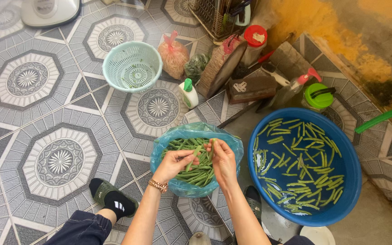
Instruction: The person sits on a tiled floor and trims the tip ends off green beans one at a time, snapping off the stem ends by hand. The trimmed beans are dropped into a plastic-lined bag while untrimmed beans soak in a blue water-filled basin beside them.
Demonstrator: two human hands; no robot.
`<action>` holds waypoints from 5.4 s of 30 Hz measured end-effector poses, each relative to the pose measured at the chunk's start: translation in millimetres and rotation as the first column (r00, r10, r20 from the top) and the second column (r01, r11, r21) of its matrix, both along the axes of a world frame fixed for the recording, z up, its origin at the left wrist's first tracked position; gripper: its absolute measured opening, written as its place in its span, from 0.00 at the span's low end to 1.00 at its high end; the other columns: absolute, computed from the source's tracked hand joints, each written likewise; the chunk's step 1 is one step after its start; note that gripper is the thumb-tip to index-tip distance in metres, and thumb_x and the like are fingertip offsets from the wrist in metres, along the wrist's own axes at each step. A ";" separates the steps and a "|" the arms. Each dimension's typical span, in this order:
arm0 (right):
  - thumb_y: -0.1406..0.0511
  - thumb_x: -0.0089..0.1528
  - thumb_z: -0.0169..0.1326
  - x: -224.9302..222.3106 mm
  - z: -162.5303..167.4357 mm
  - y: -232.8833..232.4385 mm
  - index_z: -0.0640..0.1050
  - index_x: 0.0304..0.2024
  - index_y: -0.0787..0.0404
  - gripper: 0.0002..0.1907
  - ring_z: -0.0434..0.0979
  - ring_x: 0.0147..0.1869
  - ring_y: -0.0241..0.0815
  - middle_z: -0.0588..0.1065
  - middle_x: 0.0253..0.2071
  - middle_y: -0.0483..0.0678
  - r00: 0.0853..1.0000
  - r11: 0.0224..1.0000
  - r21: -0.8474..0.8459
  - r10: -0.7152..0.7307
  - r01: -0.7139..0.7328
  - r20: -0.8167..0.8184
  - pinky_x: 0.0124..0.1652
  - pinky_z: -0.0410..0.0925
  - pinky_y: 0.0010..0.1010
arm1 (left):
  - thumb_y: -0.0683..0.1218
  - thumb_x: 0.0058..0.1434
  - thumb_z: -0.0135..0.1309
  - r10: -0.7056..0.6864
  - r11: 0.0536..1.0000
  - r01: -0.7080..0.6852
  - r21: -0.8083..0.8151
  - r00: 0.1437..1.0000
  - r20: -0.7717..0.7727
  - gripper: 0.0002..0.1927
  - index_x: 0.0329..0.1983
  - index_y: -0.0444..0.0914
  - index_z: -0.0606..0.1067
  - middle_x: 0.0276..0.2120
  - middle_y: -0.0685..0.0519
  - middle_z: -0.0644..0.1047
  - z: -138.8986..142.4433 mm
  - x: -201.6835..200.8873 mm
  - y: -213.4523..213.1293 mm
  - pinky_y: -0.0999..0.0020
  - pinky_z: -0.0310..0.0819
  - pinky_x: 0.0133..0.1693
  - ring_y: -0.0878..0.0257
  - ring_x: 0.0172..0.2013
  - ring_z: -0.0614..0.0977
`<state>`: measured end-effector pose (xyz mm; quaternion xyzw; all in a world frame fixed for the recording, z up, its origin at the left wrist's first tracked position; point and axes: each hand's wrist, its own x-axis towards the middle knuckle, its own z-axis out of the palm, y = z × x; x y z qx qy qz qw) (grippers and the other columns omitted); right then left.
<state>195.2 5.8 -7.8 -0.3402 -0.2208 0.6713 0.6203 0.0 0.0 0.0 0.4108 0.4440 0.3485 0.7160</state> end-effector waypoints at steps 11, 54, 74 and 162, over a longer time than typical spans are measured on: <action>0.64 0.62 0.60 76.8 5.4 15.0 0.83 0.39 0.62 0.07 0.75 0.42 0.34 0.79 0.40 0.43 0.566 0.942 0.123 -0.288 0.312 0.773 0.44 0.68 0.27 | 0.46 0.63 0.59 0.131 0.979 -0.037 0.199 0.865 -0.484 0.07 0.41 0.40 0.80 0.35 0.52 0.86 12.1 27.5 1.2 0.71 0.80 0.36 0.66 0.35 0.87; 0.67 0.61 0.61 36.3 8.1 6.4 0.84 0.36 0.66 0.07 0.73 0.30 0.33 0.76 0.26 0.43 0.875 0.924 -0.132 0.383 -0.359 0.296 0.33 0.66 0.25 | 0.41 0.62 0.61 0.384 0.781 -0.083 0.618 0.845 -0.371 0.09 0.43 0.34 0.82 0.39 0.52 0.84 0.4 50.8 -18.3 0.72 0.75 0.33 0.65 0.30 0.82; 0.66 0.55 0.56 41.3 11.4 5.8 0.81 0.25 0.61 0.06 0.66 0.26 0.29 0.77 0.25 0.40 0.626 0.863 -0.306 0.503 -0.402 0.597 0.28 0.61 0.22 | 0.45 0.71 0.49 0.562 0.811 -0.584 -0.037 0.758 0.332 0.10 0.52 0.39 0.75 0.49 0.51 0.79 6.3 15.7 -1.6 0.64 0.80 0.49 0.63 0.52 0.80; 0.65 0.53 0.63 19.3 36.0 -5.4 0.81 0.48 0.57 0.18 0.80 0.45 0.52 0.80 0.48 0.51 0.114 0.946 0.147 -0.118 -0.288 0.986 0.46 0.72 0.41 | 0.48 0.58 0.62 -0.009 0.975 0.156 0.159 0.739 -0.674 0.15 0.47 0.39 0.83 0.39 0.52 0.87 10.0 -48.9 5.8 0.70 0.78 0.44 0.65 0.40 0.87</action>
